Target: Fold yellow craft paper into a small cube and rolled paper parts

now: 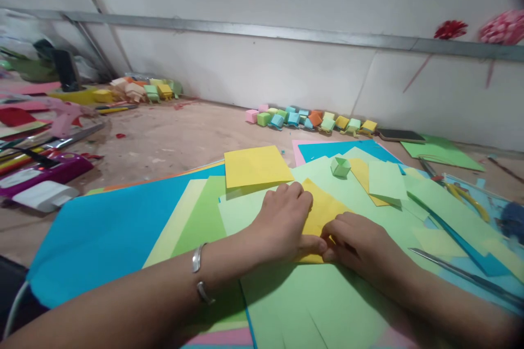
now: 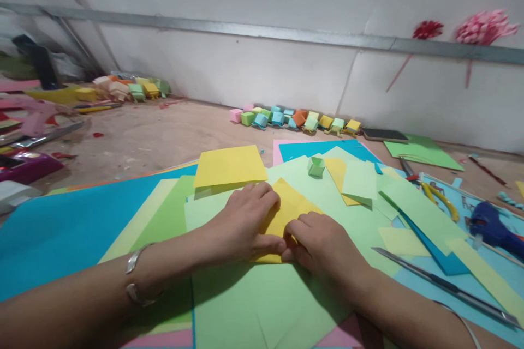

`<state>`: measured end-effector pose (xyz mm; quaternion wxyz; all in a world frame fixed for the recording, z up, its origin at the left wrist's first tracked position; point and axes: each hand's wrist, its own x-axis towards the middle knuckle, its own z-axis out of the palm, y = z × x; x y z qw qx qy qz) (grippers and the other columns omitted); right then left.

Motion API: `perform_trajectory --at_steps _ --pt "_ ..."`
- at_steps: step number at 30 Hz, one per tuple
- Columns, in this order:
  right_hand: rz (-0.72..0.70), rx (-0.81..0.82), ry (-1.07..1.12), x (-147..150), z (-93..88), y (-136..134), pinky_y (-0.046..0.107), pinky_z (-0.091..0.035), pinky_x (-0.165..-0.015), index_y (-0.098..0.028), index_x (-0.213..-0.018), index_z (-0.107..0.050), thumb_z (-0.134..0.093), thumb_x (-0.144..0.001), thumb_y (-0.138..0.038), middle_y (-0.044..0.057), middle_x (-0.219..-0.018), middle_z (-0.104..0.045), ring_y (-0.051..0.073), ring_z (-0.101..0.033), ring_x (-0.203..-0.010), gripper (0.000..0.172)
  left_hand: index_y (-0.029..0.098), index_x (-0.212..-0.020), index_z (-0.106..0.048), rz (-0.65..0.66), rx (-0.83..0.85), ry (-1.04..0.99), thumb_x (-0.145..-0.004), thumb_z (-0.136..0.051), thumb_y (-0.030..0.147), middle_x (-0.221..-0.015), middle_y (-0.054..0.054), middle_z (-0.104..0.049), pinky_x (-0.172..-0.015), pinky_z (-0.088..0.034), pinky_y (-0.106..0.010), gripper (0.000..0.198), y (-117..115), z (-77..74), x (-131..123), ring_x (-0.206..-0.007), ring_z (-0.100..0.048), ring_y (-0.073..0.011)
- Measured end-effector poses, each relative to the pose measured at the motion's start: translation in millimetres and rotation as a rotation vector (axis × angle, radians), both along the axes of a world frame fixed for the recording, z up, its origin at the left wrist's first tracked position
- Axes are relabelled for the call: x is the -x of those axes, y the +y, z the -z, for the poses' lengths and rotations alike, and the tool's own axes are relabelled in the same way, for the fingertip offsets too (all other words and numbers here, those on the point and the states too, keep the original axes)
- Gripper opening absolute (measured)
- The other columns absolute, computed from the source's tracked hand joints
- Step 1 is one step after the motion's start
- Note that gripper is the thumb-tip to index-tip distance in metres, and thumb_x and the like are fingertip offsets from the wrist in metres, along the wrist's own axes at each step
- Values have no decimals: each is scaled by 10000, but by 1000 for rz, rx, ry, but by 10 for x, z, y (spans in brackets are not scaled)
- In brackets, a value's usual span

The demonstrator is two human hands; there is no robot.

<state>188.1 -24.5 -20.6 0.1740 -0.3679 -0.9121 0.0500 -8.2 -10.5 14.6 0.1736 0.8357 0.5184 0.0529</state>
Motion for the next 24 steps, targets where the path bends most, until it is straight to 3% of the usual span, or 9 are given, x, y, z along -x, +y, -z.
perform_trajectory --at_steps 7,15,20,24 --pt "8 18 57 -6 56 21 223 -305 -528 -216 -734 -590 -683 -811 -169 -50 -606 -511 123 -482 -565 130 186 -1006 -539 97 24 41 -593 -765 629 -1114 -99 -522 -827 -430 -421 647 -7 -35 84 -1004 -486 -308" --pt "5 57 22 11 -7 16 223 -314 -529 -215 -741 -586 -678 -800 -137 -47 -616 -521 125 -483 -566 134 210 -1130 -530 225 84 62 -492 -855 589 -1222 -99 -507 -889 -422 -391 810 60 -101 231 -1072 -492 -312" --pt "6 81 7 5 -38 16 220 -316 -528 -202 -744 -601 -707 -786 -130 -45 -615 -524 125 -481 -569 135 196 -1102 -552 135 72 33 -732 -687 638 -1171 -96 -529 -885 -417 -403 591 38 -88 165 -1052 -497 -297" --pt "51 137 -27 49 -93 -11 228 -316 -548 -193 -740 -603 -707 -757 -77 -40 -634 -565 127 -497 -589 157 186 -1088 -553 145 51 87 -658 -760 612 -1155 -106 -521 -865 -418 -415 639 10 -70 127 -1042 -481 -312"
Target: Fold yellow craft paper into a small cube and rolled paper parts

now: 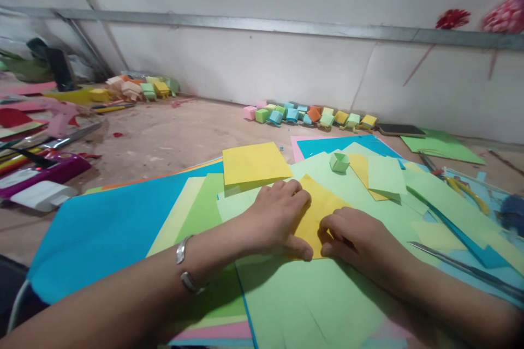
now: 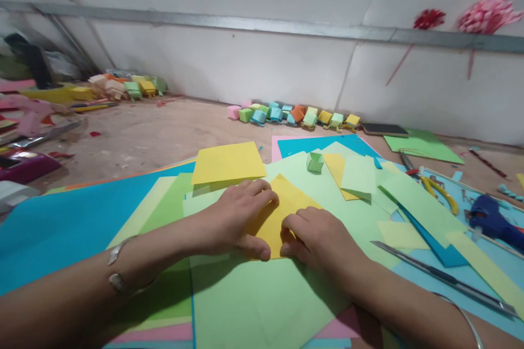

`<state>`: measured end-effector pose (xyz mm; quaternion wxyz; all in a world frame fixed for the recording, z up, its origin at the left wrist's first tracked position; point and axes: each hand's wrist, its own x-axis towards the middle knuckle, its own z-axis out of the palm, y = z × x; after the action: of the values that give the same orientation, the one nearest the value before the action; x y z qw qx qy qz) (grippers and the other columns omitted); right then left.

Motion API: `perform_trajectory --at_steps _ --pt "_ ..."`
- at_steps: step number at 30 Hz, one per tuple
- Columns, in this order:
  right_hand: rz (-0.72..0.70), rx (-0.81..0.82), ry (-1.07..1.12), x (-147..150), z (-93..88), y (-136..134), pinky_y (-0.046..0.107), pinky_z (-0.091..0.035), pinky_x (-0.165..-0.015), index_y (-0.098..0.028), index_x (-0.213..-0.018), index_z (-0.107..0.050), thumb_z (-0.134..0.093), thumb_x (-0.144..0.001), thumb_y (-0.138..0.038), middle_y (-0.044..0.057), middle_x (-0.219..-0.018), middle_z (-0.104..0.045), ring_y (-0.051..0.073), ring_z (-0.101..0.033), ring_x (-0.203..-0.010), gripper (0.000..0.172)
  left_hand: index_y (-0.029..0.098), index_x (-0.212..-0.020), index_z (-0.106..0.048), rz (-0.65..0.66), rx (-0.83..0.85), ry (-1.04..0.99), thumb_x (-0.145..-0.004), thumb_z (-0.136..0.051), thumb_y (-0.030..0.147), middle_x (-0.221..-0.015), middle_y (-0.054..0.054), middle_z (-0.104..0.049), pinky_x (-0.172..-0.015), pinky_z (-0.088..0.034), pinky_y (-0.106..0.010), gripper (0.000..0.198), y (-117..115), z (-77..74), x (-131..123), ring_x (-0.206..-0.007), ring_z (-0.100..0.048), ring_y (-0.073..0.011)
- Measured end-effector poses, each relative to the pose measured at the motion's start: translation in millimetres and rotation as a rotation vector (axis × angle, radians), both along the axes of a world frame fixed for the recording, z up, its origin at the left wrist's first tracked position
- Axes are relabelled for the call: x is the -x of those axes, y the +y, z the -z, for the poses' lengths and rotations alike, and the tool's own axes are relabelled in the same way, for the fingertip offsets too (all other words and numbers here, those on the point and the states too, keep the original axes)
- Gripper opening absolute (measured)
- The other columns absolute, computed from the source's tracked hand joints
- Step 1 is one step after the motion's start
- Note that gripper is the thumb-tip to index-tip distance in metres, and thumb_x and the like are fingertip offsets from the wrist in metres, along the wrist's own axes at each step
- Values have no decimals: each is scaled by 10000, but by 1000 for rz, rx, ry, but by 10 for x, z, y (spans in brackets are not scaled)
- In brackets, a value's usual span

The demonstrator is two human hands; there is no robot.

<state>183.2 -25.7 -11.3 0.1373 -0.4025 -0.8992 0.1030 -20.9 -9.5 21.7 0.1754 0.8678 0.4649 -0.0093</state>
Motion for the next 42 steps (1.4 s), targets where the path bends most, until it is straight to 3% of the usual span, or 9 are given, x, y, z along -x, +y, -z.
perform_trajectory --at_steps 7,15,21,25,28,31,34,37,42 --pt "130 -5 -136 161 -10 -59 259 -238 -528 -186 -708 -570 -779 -748 -396 -8 -634 -571 158 -461 -589 299 171 -1121 -563 5 20 -14 -639 -781 603 -1168 -116 -525 -855 -424 -398 683 6 -42 8 -1047 -493 -319" --pt "170 353 -242 -113 -274 88 240 -245 -508 -202 -656 -569 -734 -761 -306 -35 -642 -597 128 -477 -585 221 199 -1167 -556 36 40 -29 -528 -876 519 -1225 -106 -517 -879 -439 -371 783 34 -33 71 -1085 -503 -313" --pt "130 425 -380 -365 -424 242 255 -238 -501 -197 -594 -542 -710 -723 -235 -22 -605 -598 141 -494 -585 215 191 -1201 -558 48 47 -55 -510 -896 484 -1251 -111 -521 -928 -438 -405 823 46 -42 85 -1116 -504 -321" --pt "137 148 -365 -524 -378 317 248 -346 -559 -204 -809 -612 -568 -747 -93 25 -794 -634 167 -558 -696 135 182 -1269 -526 30 68 -84 -505 -911 392 -1292 -123 -527 -962 -428 -429 881 29 -48 89 -1175 -494 -342" --pt "93 -73 -329 -602 -232 364 274 -444 -669 -266 -1327 -499 -516 -700 -1 109 -1206 -601 233 -613 -958 681 202 -1327 -474 41 66 -163 -543 -894 286 -1337 -125 -523 -978 -427 -448 894 24 -8 115 -1222 -487 -341" --pt "45 -169 -364 -598 -120 386 303 -489 -709 -348 -1480 -316 -512 -660 43 137 -1379 -501 266 -619 -1046 929 215 -1322 -465 74 -17 -258 -654 -790 120 -1360 -118 -510 -989 -434 -440 749 28 59 129 -1218 -506 -295" --pt "-19 -278 -313 -533 -121 357 301 -499 -679 -288 -1352 -507 -493 -726 36 154 -1328 -541 244 -644 -965 704 196 -1212 -553 111 -209 -302 -728 -612 -36 -1405 -127 -459 -1027 -404 -458 540 12 100 98 -1289 -436 -285" --pt "-70 -489 -266 -440 -197 272 323 -482 -661 -176 -945 -676 -452 -805 27 195 -1270 -575 256 -619 -940 334 203 -958 -674 118 -318 -237 -743 -526 -75 -1296 -98 -537 -970 -421 -471 381 -49 97 37 -1236 -446 -302" --pt "-290 -675 -218 -268 -278 90 337 -439 -654 -166 -689 -604 -440 -909 -40 142 -1009 -676 203 -582 -782 302 162 -827 -653 46 -243 -96 -787 -480 -7 -840 -57 -611 -675 -436 -331 245 -163 118 -14 -763 -543 -200"
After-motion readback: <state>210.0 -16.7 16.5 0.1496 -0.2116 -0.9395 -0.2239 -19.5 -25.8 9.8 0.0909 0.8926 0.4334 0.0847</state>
